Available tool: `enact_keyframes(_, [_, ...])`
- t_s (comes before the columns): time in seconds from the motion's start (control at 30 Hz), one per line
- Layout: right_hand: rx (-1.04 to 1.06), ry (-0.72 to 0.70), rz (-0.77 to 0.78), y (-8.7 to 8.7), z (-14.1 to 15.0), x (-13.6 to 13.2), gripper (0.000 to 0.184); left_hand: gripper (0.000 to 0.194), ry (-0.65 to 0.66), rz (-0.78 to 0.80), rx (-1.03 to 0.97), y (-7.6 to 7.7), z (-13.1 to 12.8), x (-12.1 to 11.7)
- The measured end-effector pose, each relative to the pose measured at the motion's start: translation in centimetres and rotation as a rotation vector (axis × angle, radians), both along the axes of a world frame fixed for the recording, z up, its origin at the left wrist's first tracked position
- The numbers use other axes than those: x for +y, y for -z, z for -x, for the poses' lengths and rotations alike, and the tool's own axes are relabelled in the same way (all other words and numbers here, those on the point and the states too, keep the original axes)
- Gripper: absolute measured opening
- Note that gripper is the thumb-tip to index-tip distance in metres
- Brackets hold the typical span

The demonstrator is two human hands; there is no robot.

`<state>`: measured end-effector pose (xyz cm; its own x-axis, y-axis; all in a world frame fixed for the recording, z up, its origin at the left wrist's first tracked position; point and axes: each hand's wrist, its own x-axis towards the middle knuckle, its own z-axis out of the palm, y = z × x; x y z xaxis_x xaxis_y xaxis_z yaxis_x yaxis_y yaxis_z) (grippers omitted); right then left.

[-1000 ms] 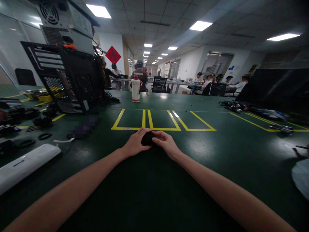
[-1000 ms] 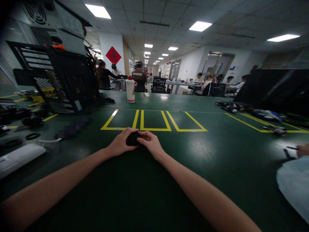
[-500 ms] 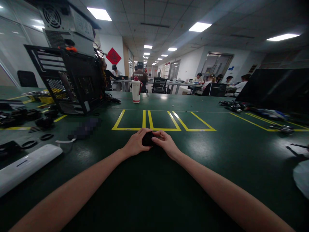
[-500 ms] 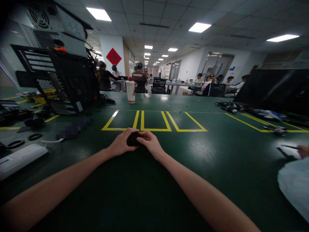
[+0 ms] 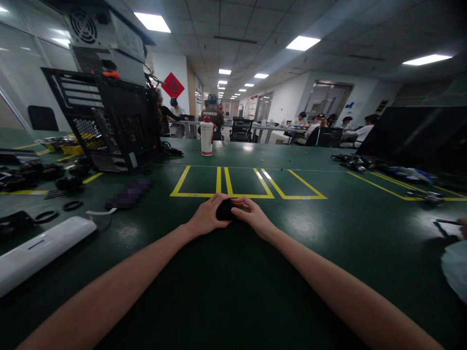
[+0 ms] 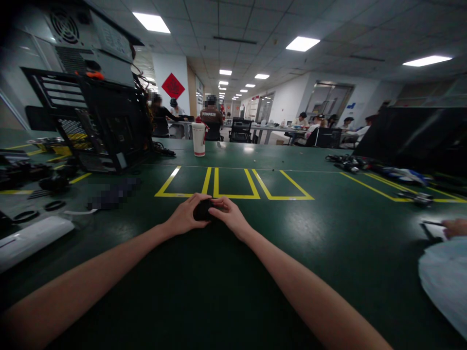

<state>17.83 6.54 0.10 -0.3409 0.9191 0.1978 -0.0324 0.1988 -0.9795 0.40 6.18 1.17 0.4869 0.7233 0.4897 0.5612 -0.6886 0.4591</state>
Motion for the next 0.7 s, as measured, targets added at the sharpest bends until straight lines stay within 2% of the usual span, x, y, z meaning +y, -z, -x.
enact_keyframes(0.17, [-0.056, 0.035, 0.015, -0.09, 0.01, 0.21, 0.034, 0.059, -0.018, 0.020, 0.007, 0.02, -0.10, 0.04])
enact_keyframes(0.27, [-0.073, -0.007, -0.009, -0.20, -0.20, 0.28, 0.032, 0.059, -0.019, 0.026, 0.010, 0.05, -0.06, 0.08])
enact_keyframes(0.43, [0.022, -0.072, -0.027, -0.10, -0.30, 0.17, 0.031, 0.059, 0.001, -0.012, 0.004, 0.19, 0.09, 0.19])
enact_keyframes(0.57, [-0.008, 0.018, -0.049, -0.17, 0.02, 0.14, 0.022, 0.058, -0.002, -0.017, 0.009, 0.22, 0.09, 0.18])
enact_keyframes(0.7, [-0.050, 0.033, -0.019, -0.49, 0.16, 0.21, 0.030, 0.058, 0.000, -0.020, 0.005, 0.19, 0.05, 0.13])
